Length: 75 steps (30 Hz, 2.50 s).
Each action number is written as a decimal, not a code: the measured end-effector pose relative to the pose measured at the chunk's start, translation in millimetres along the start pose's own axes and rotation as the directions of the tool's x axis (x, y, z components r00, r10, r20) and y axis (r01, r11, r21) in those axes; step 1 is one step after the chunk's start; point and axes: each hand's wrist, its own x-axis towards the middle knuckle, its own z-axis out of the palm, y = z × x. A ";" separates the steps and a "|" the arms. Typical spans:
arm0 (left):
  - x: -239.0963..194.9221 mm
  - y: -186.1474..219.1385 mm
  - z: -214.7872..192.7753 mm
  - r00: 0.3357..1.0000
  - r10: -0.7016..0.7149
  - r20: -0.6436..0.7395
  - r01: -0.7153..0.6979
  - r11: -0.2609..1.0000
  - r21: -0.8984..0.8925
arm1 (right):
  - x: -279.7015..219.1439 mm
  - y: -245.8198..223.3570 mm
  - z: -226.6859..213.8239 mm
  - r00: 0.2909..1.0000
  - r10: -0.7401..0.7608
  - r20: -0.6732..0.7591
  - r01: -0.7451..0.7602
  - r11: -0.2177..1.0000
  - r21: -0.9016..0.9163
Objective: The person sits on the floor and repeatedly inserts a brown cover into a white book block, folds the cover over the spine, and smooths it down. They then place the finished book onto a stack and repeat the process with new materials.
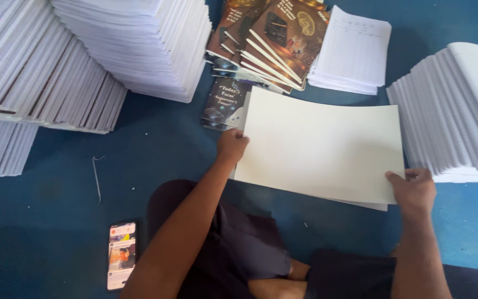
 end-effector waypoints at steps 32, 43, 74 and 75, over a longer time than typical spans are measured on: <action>-30.1 46.4 -8.1 0.996 0.091 0.014 -0.091 0.992 0.088 | -51.3 -117.1 -69.1 0.975 -0.183 0.125 0.134 0.936 0.326; -34.4 55.5 1.0 0.990 0.121 0.071 -0.119 0.992 -0.030 | -61.6 -168.1 -55.5 0.889 -0.338 0.309 0.169 0.869 0.464; -30.7 74.2 1.4 0.991 0.035 0.126 -0.043 0.997 0.060 | -44.9 -169.0 32.0 0.774 -0.440 0.455 0.391 0.898 0.202; -29.7 72.1 3.0 0.990 0.064 0.125 -0.072 0.995 0.062 | -44.6 -167.6 35.1 0.772 -0.439 0.460 0.388 0.898 0.206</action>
